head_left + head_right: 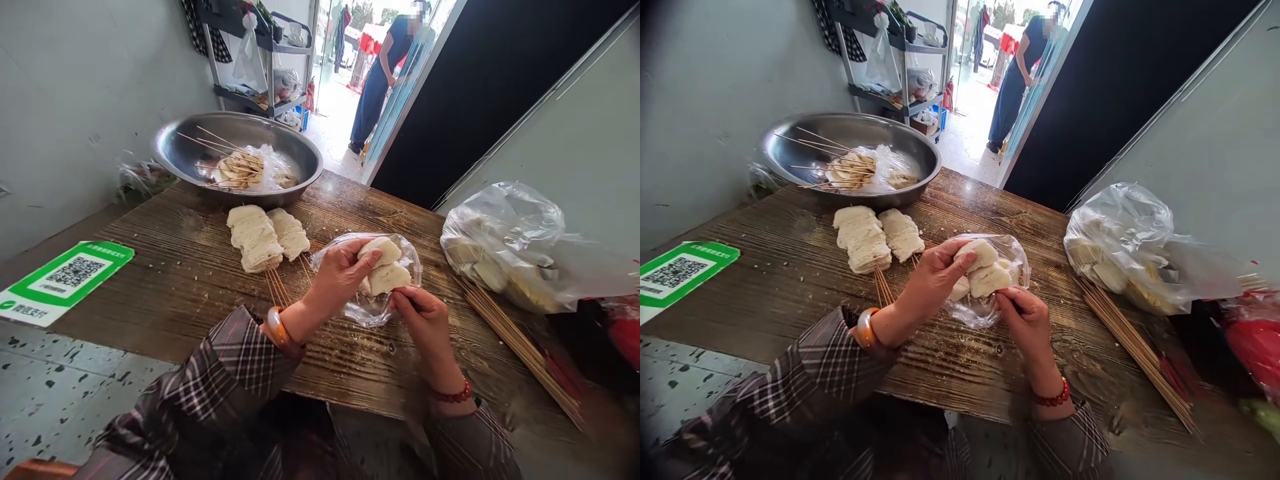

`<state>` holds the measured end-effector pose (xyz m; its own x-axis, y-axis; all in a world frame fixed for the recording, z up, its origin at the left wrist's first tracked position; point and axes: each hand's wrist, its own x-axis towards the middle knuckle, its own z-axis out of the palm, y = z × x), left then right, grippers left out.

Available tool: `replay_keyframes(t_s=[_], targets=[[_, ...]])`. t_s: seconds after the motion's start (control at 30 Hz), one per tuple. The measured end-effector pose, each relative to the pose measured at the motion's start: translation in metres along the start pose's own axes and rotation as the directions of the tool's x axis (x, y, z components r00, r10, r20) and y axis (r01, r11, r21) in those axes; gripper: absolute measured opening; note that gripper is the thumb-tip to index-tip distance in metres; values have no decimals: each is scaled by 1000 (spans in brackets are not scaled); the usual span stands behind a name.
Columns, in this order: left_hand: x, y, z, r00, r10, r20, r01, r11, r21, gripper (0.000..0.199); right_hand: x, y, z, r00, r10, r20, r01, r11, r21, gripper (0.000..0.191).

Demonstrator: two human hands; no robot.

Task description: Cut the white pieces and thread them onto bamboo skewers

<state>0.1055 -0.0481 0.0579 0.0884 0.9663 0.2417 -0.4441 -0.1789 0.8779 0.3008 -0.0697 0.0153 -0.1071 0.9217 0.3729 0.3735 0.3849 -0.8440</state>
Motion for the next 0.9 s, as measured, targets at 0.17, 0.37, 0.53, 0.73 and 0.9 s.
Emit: replay_keyframes(t_s=[0.17, 0.37, 0.53, 0.73, 0.9], targets=[[-1, 0, 0, 1000, 9, 2, -9, 996, 93, 36, 0, -1, 2, 999, -40, -9, 40, 998, -40, 17], [-1, 1, 2, 1000, 1, -18, 1, 992, 126, 34, 1, -10, 3, 993, -111, -31, 107, 988, -107, 17], [-2, -2, 3, 1000, -2, -28, 5, 990, 139, 32, 1, -11, 3, 991, -131, -24, 127, 983, -136, 21], [-3, -4, 4, 997, -62, 34, 62, 998, 26, 35, 2, -11, 3, 990, -135, -36, 126, 975, -181, 23], [-3, -2, 4, 999, -25, 21, 22, 993, 113, 33, 1, -14, 5, 990, -131, -41, 121, 973, -196, 24]])
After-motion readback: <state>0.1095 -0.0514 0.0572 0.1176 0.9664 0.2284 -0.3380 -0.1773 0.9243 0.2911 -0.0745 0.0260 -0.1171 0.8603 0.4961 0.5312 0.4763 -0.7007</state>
